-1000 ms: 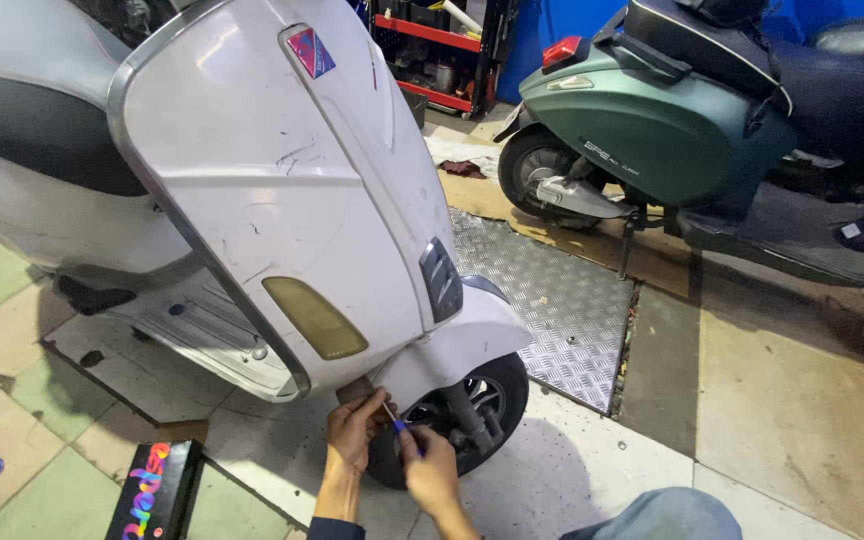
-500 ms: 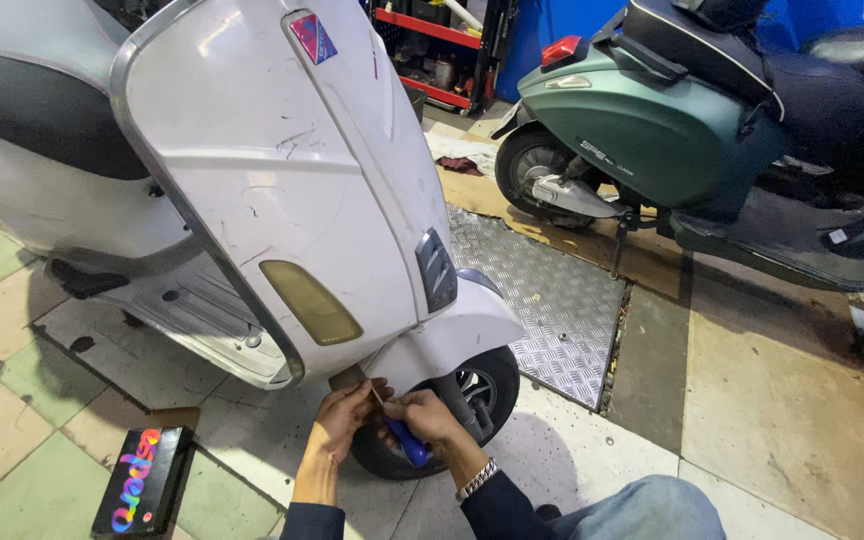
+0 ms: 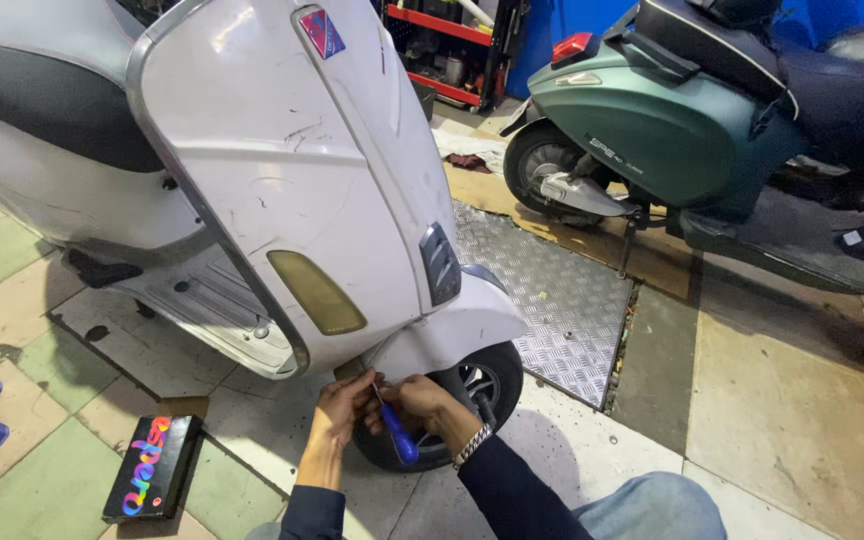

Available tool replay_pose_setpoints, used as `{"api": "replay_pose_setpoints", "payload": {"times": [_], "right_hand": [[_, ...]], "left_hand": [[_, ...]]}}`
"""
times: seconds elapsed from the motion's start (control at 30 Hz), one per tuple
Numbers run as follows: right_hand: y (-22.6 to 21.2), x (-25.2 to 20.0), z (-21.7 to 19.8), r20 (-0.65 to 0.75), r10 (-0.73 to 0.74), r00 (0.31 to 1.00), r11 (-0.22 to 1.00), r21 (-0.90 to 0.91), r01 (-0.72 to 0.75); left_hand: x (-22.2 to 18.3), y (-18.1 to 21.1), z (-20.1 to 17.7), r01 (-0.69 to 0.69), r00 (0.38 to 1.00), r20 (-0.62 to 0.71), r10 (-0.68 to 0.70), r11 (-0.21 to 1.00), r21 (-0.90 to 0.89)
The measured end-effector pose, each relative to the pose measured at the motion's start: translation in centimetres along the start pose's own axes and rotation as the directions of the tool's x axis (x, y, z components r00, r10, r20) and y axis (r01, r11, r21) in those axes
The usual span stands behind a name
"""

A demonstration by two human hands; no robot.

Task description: The person removes screws from the front body panel of a white scooter using a screwdriver and pulls the panel away by hand.

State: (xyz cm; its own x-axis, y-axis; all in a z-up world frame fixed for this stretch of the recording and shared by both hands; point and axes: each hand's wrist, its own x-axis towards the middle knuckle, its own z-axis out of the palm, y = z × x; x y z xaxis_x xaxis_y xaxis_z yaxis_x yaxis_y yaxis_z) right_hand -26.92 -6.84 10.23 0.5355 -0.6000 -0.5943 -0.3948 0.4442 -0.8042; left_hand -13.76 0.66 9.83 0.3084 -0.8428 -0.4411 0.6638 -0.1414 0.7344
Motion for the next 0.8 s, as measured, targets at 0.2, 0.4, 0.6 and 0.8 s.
{"api": "replay_pose_setpoints", "payload": {"times": [0.2,0.4,0.6,0.8], "right_hand": [[0.3,0.7,0.0,0.126,-0.091,0.988,0.957,0.286,0.052],[0.2,0.7,1.1,-0.026,-0.105,0.994,0.979,0.174,0.108],[0.5,1.0,1.1,0.101,-0.079,0.992,0.983,0.174,0.061],[2.0,4.9,1.5,0.053,-0.143,0.988,0.969,0.209,0.129]], "left_hand": [[1.7,-0.5,-1.9,-0.025,0.992,0.123,0.010,0.992,0.123],[3.5,-1.8,-2.4,-0.198,0.958,-0.146,0.247,0.938,0.284],[3.0,-2.2,-1.3,-0.160,0.962,-0.196,0.189,0.975,0.153],[0.7,0.6,0.3,-0.099,0.987,-0.101,0.125,0.968,0.229]]}}
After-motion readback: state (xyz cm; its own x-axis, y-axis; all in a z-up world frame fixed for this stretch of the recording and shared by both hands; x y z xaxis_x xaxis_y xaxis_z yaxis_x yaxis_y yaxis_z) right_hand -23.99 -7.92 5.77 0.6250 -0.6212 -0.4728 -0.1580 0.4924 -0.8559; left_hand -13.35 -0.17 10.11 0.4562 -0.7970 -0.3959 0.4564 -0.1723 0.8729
